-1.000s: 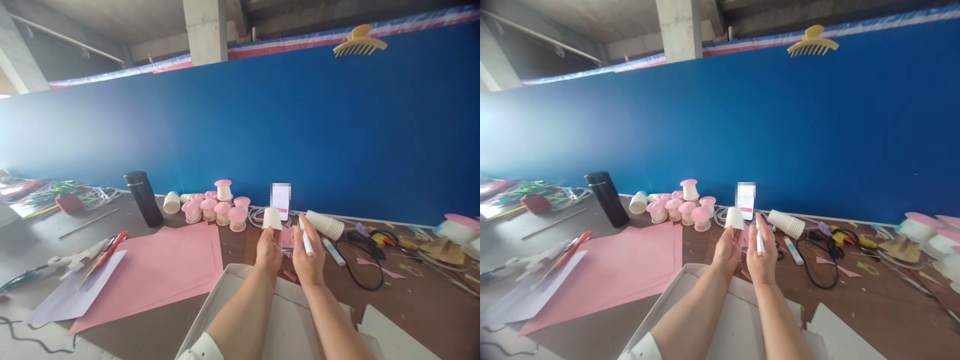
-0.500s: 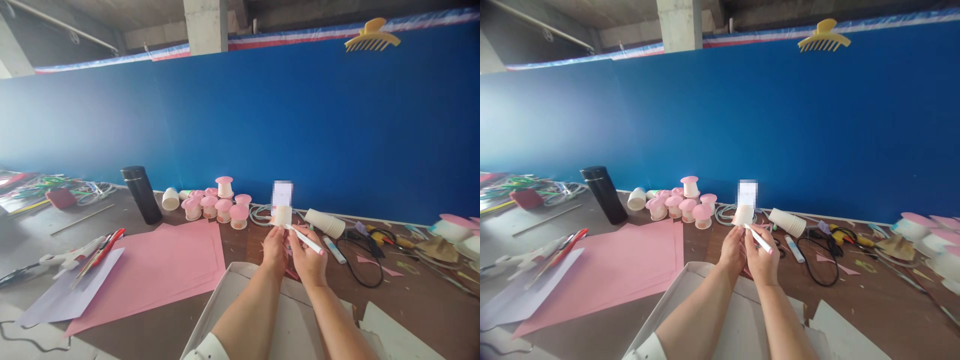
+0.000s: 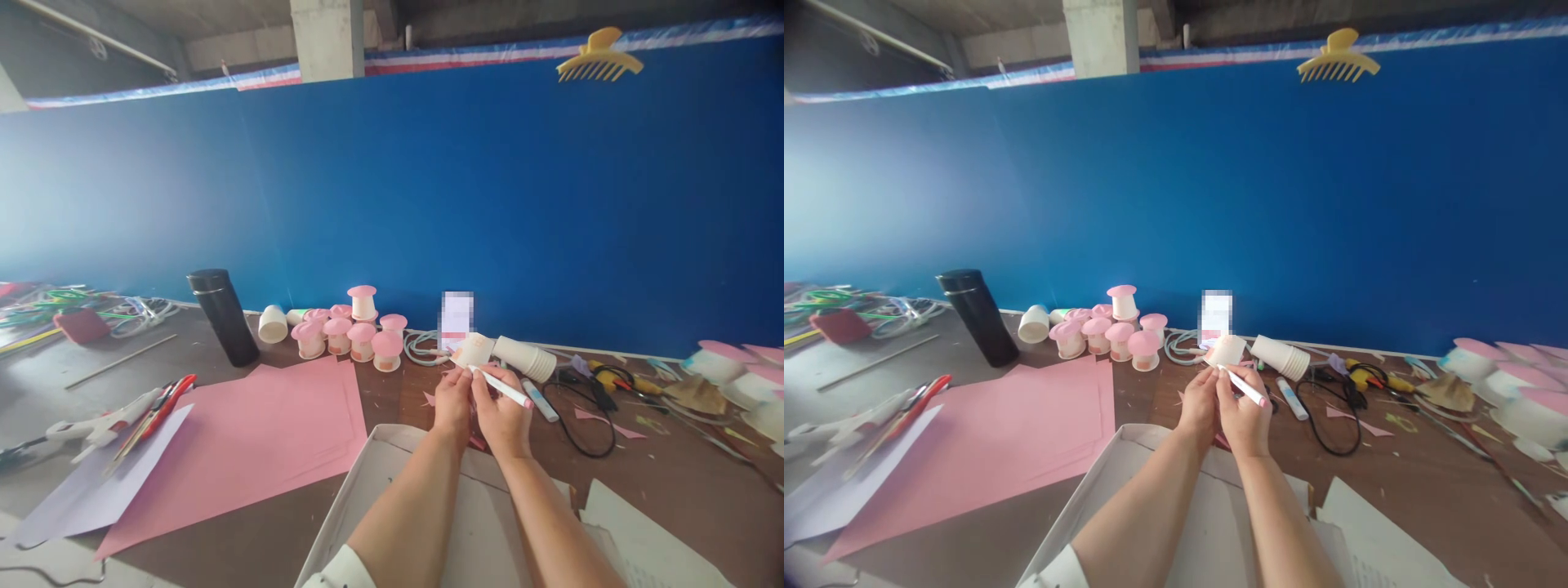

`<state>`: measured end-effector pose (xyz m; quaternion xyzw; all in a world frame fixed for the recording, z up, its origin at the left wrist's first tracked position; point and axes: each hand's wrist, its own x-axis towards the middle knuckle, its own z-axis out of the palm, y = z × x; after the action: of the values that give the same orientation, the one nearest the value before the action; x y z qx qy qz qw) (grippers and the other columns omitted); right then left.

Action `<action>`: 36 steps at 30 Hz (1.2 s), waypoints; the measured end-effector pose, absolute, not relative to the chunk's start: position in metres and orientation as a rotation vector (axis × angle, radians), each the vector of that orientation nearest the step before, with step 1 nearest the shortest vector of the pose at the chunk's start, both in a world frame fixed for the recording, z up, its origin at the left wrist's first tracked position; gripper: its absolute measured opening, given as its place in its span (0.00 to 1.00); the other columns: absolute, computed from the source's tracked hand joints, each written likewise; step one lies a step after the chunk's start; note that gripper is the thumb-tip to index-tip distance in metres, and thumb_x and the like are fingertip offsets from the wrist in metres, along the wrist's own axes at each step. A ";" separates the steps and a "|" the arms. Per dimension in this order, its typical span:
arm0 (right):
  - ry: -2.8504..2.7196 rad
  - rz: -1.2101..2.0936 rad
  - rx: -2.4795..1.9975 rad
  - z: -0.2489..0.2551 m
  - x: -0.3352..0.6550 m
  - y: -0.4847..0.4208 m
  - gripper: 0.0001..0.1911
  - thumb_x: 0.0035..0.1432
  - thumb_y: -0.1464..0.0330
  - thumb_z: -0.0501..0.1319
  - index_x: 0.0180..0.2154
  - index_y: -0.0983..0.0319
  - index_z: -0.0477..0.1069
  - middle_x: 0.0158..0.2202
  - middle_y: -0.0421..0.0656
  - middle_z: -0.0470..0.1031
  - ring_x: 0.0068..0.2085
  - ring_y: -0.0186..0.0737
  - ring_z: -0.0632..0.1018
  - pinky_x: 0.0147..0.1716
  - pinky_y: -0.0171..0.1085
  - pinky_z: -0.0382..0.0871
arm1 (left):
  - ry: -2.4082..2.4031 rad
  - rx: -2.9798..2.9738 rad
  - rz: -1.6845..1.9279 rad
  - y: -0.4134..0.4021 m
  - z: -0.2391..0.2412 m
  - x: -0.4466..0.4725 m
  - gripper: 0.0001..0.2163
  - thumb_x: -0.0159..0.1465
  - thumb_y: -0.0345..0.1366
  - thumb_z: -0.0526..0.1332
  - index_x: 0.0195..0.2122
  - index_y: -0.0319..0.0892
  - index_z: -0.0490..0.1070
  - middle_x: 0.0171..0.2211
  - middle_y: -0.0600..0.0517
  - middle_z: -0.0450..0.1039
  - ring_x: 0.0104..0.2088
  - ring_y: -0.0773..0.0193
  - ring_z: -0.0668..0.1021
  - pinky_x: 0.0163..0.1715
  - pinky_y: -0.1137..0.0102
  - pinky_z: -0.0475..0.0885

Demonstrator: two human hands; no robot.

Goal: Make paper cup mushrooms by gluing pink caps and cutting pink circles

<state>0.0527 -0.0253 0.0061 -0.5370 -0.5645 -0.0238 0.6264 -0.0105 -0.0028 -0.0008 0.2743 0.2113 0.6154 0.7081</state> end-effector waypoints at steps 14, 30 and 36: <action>-1.273 -0.083 -1.250 0.007 0.054 -0.023 0.08 0.57 0.63 0.61 0.33 0.62 0.71 0.33 0.48 0.78 0.35 0.44 0.79 0.35 0.40 0.74 | 0.532 0.698 1.397 -0.001 -0.003 -0.008 0.13 0.52 0.41 0.67 0.34 0.39 0.80 0.34 0.46 0.79 0.39 0.56 0.79 0.46 0.64 0.70; -1.260 -0.096 -1.300 0.008 0.055 -0.024 0.09 0.56 0.62 0.61 0.33 0.62 0.72 0.33 0.48 0.78 0.34 0.44 0.79 0.36 0.40 0.73 | 0.504 0.744 1.386 0.005 -0.014 -0.005 0.14 0.55 0.41 0.66 0.39 0.39 0.80 0.34 0.46 0.79 0.38 0.57 0.79 0.46 0.64 0.70; -1.256 -0.099 -1.326 0.007 0.055 -0.024 0.09 0.56 0.62 0.61 0.33 0.62 0.72 0.32 0.48 0.78 0.33 0.44 0.79 0.36 0.40 0.73 | 0.525 0.748 1.382 0.003 -0.010 -0.006 0.13 0.54 0.41 0.66 0.38 0.39 0.80 0.33 0.46 0.79 0.38 0.57 0.79 0.46 0.65 0.70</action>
<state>0.0553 -0.0242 0.0074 -0.5744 -0.5440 -0.0427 0.6102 -0.0059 0.0027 -0.0097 0.3328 0.2335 0.6148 0.6758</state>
